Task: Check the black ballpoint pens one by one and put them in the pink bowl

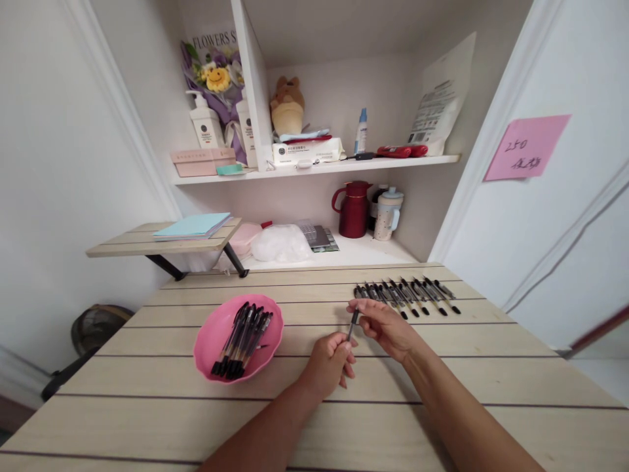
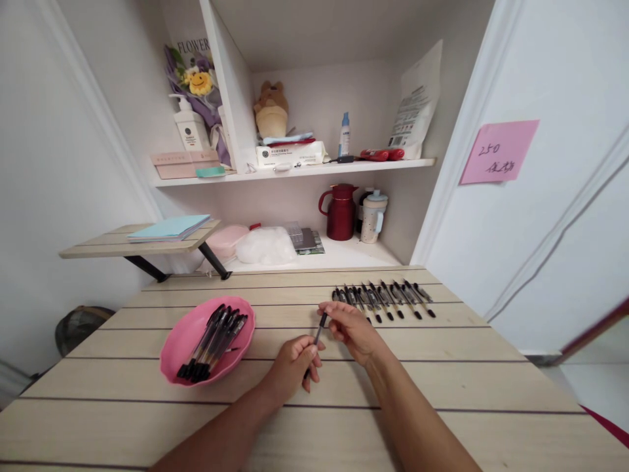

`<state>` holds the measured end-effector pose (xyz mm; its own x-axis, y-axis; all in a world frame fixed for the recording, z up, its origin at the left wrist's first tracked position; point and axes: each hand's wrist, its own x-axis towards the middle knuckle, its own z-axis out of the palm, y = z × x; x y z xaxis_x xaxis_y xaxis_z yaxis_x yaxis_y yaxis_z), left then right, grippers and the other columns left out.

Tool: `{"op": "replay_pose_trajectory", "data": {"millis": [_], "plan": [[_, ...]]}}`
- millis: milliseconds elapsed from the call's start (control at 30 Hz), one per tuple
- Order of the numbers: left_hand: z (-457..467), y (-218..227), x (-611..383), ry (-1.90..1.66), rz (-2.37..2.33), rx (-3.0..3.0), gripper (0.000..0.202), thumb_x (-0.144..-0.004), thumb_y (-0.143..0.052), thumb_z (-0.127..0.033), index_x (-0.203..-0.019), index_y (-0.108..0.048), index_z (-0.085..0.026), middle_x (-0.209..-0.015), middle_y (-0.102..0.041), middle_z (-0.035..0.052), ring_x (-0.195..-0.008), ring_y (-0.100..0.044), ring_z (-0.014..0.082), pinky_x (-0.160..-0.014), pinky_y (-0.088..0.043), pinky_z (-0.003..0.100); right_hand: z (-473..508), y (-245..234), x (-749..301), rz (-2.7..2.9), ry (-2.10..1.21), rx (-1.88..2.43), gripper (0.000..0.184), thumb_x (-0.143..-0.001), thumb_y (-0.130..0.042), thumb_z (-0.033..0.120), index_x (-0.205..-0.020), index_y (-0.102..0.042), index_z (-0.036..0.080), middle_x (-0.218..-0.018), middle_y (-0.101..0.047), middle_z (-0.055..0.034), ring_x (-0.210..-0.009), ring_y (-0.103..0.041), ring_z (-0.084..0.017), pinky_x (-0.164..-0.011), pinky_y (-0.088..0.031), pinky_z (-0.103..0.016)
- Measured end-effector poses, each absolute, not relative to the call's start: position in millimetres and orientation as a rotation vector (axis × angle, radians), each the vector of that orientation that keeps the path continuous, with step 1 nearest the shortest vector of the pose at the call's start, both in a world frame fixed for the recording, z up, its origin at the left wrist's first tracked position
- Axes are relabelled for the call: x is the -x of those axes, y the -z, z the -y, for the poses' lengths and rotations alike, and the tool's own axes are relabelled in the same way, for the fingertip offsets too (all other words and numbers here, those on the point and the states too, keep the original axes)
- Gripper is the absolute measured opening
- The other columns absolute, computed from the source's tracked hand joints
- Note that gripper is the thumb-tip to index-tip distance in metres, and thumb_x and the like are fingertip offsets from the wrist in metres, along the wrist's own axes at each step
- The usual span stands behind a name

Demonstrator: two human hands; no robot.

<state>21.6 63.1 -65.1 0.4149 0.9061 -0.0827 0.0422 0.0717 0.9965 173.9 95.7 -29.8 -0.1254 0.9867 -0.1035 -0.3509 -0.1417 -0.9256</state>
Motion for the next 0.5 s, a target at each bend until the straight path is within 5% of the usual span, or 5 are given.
{"op": "replay_pose_trajectory", "data": {"millis": [167,333,500], "plan": [[-62.5,63.4,-21.7,-0.815,-0.953,-1.357,0.028,-0.076,-0.040,-0.031,-0.093,-0.054,-0.013,-0.066,-0.049,-0.0013,-0.043,-0.049,0.0060,-0.030,-0.032,0.013,-96.1,31.2,-173.6,0.909,-1.420,1.062,0.031,-0.054,-0.075,0.035,-0.059,-0.051,0.016,-0.042,-0.042,0.0077,-0.037,-0.029,-0.002,-0.037,-0.014,-0.018],[-63.7,65.4,-22.1,-0.821,-0.954,-1.344,0.029,-0.076,-0.040,-0.032,-0.094,-0.053,-0.013,-0.066,-0.049,-0.0012,-0.043,-0.049,0.0060,-0.029,-0.031,0.013,-95.0,29.0,-174.3,0.955,-1.523,0.981,0.033,-0.057,-0.072,0.039,-0.076,-0.060,0.016,-0.061,-0.058,0.0013,-0.040,-0.034,-0.003,-0.037,-0.016,-0.019],[-63.5,65.2,-21.8,-0.811,-0.951,-1.349,0.030,-0.076,-0.040,-0.032,-0.094,-0.054,-0.013,-0.066,-0.049,-0.0013,-0.043,-0.049,0.0060,-0.030,-0.032,0.013,-95.1,29.5,-173.6,0.943,-1.433,1.071,0.031,-0.054,-0.075,0.038,-0.062,-0.054,0.016,-0.043,-0.042,0.0075,-0.038,-0.029,-0.003,-0.038,-0.015,-0.019]]}}
